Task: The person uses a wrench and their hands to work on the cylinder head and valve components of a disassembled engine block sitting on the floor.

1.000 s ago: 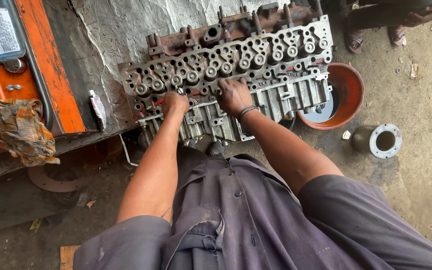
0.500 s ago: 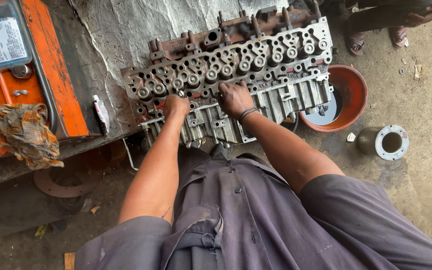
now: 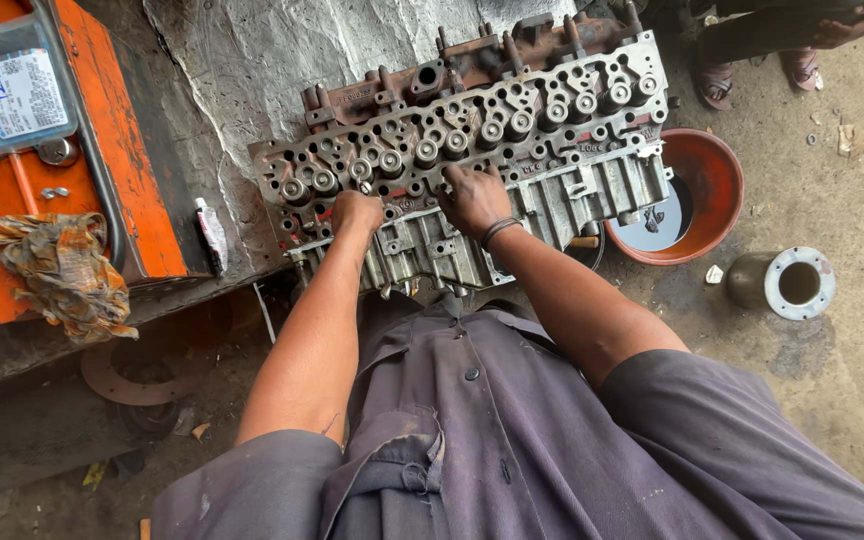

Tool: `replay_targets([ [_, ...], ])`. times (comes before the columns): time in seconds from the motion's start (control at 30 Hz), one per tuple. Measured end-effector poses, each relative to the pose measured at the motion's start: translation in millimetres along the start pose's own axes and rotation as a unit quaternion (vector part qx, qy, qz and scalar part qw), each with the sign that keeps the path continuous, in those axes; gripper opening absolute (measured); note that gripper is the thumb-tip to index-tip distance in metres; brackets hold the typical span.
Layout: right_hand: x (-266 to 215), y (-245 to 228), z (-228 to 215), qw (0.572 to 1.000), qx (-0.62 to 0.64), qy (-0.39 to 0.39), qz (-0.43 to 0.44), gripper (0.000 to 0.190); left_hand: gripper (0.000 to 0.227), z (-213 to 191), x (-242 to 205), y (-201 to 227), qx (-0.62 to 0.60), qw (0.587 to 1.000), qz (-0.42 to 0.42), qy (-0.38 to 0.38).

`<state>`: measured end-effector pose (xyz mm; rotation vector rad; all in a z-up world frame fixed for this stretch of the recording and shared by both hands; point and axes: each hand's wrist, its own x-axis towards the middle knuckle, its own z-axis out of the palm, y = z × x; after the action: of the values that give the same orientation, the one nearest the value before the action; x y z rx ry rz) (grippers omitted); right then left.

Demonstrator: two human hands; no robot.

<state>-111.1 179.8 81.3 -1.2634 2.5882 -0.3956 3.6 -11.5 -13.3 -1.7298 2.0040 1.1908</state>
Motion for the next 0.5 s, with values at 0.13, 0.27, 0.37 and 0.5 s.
replay_targets([
  [0.13, -14, -6, 8, 0.974, 0.157, -0.012, 0.162, 0.031, 0.027, -20, -29, 4, -0.028, 0.999, 0.036, -0.025],
  [0.27, -54, -18, 28, 0.88, 0.463, -0.097, 0.034, 0.042, 0.03, -17, -78, -1, -0.165, 0.975, 0.067, -0.129],
  [0.37, -77, -29, 42, 0.681, 0.708, -0.138, 0.125, 0.049, 0.024, -3, -98, 1, -0.37, 0.88, 0.069, -0.29],
  [0.5, -96, -13, 56, 0.693, 0.644, -0.098, 0.309, 0.027, 0.016, 17, -87, 2, -0.354, 0.848, 0.107, -0.38],
])
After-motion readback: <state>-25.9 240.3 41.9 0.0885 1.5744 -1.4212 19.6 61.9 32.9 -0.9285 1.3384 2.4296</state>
